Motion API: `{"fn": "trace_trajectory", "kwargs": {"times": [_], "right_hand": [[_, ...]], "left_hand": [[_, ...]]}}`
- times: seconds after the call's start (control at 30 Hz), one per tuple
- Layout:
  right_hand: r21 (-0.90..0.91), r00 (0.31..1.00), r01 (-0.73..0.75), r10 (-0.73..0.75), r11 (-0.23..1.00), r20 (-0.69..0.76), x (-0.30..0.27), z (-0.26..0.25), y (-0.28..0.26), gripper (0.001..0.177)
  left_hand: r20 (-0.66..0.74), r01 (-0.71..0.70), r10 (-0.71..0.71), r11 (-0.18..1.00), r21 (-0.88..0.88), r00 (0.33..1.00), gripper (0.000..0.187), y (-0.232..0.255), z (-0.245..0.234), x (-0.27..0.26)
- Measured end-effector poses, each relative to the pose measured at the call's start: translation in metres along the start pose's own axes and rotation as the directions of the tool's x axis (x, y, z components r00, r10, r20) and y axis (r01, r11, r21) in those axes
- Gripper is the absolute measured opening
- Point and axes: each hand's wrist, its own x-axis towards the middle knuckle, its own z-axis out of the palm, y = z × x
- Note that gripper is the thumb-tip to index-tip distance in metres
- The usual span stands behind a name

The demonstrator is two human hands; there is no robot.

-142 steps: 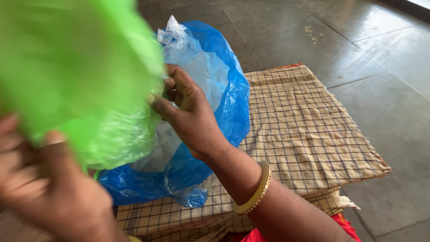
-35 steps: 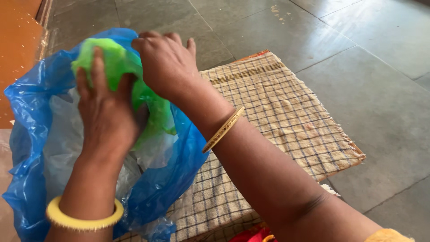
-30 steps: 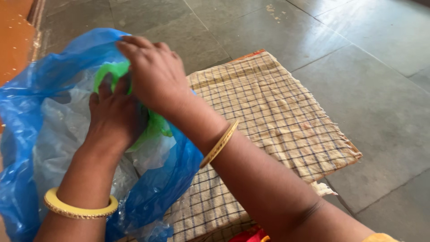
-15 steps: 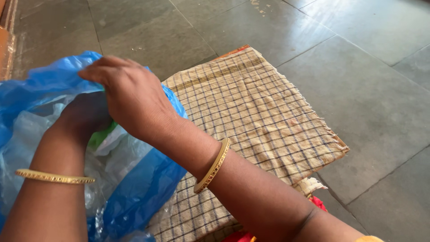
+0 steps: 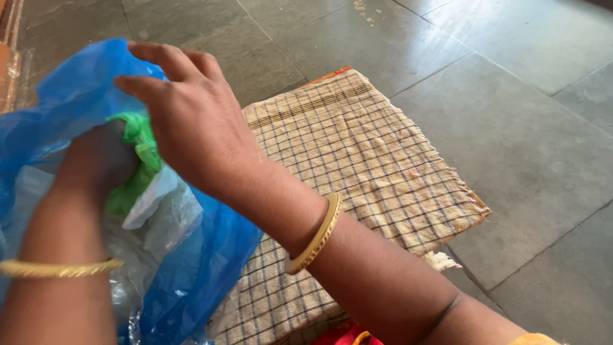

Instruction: The person sits on the floor and repeatedly picks up small plastic bags from a white bag, then places them into a blue bag. The person handles the bags one at a time, transferring them between the two containers.

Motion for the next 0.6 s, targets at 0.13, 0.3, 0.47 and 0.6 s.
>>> {"fn": "trace_trajectory", "kwargs": {"times": [0.13,0.3,0.47,0.6], "right_hand": [[-0.018,0.995,0.091,-0.09,0.996,0.048,-0.004,-0.001,-0.028,0.04],[0.043,0.962,0.094,-0.102,0.995,0.254,-0.014,0.012,-0.058,0.036],[0.029,0.915,0.076,-0.082,0.997,0.396,-0.021,0.045,-0.073,0.038],[-0.034,0.772,0.083,-0.042,0.996,0.635,-0.028,0.062,-0.082,0.063]], "left_hand": [[0.025,0.225,-0.225,0.974,-0.016,0.974,0.055,0.012,-0.04,-0.027],[-0.277,0.111,-0.075,0.987,0.118,0.958,0.037,0.01,-0.065,-0.091],[-0.513,0.142,0.056,0.93,0.339,0.857,0.025,0.007,-0.07,-0.134],[-0.415,0.307,-0.169,0.906,0.293,0.894,0.035,0.001,-0.08,-0.145]]}}
